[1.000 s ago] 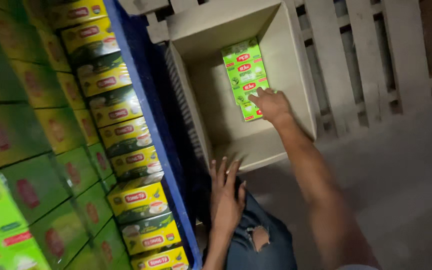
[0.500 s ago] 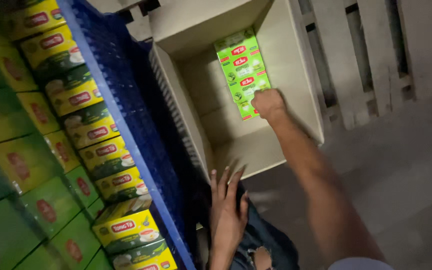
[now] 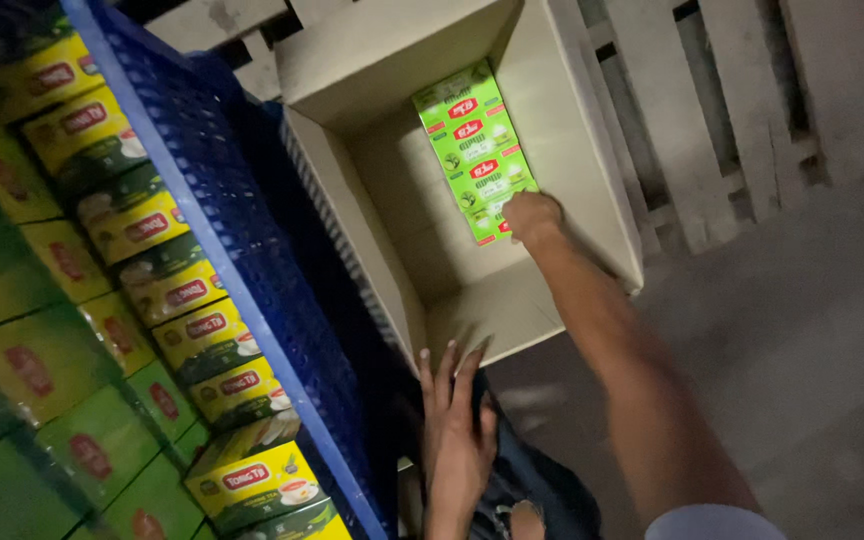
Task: The person transfers small green and yellow boxes from a blue plastic crate into a larger cardboard box. They pick up the boxes one at a time and place them neatly in rows inside the cardboard box.
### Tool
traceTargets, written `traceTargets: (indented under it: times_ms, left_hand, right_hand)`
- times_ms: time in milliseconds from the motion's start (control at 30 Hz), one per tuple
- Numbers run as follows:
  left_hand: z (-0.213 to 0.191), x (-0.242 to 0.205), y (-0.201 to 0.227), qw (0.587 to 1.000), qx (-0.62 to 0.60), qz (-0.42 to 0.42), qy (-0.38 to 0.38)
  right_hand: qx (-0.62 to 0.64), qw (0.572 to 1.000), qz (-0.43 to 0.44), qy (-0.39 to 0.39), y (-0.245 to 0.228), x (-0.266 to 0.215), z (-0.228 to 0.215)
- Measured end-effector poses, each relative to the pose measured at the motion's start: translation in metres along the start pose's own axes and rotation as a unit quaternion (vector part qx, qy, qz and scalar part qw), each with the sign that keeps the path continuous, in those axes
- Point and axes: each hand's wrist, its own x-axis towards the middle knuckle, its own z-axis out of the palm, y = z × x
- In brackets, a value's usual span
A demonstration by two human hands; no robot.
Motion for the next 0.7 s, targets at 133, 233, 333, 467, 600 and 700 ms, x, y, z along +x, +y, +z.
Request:
traceTargets:
  times_ms: [133, 233, 333, 467, 600, 700]
  left_hand:
    - [0.002, -0.001, -0.002, 1.000, 0.000, 0.010, 0.018]
    - [0.008, -0.001, -0.005, 0.999, -0.003, 0.018, 0.032]
    - [0.009, -0.009, -0.011, 0.999, -0.032, 0.016, 0.040]
    - [0.001, -0.029, 0.022, 0.988, -0.131, -0.082, 0.006]
    - [-0.037, -0.057, 0.073, 0.988, -0.155, 0.009, 0.013]
    - [-0.068, -0.093, 0.105, 0.977, -0.186, 0.101, 0.021]
  right_hand:
    - [0.014, 1.000, 0.022, 0.016, 0.002, -0.023, -0.004]
    - [0.050, 0.998, 0.023, 0.040, 0.011, -0.039, -0.013]
    - [0.129, 0.988, -0.011, 0.083, 0.014, -0.079, -0.035]
    - [0.245, 0.928, -0.103, 0.260, 0.018, -0.137, -0.048]
    - [0.285, 0.908, -0.125, 0.281, -0.015, -0.262, -0.080]
    - [0.387, 0.849, -0.180, 0.311, -0.043, -0.350, -0.081]
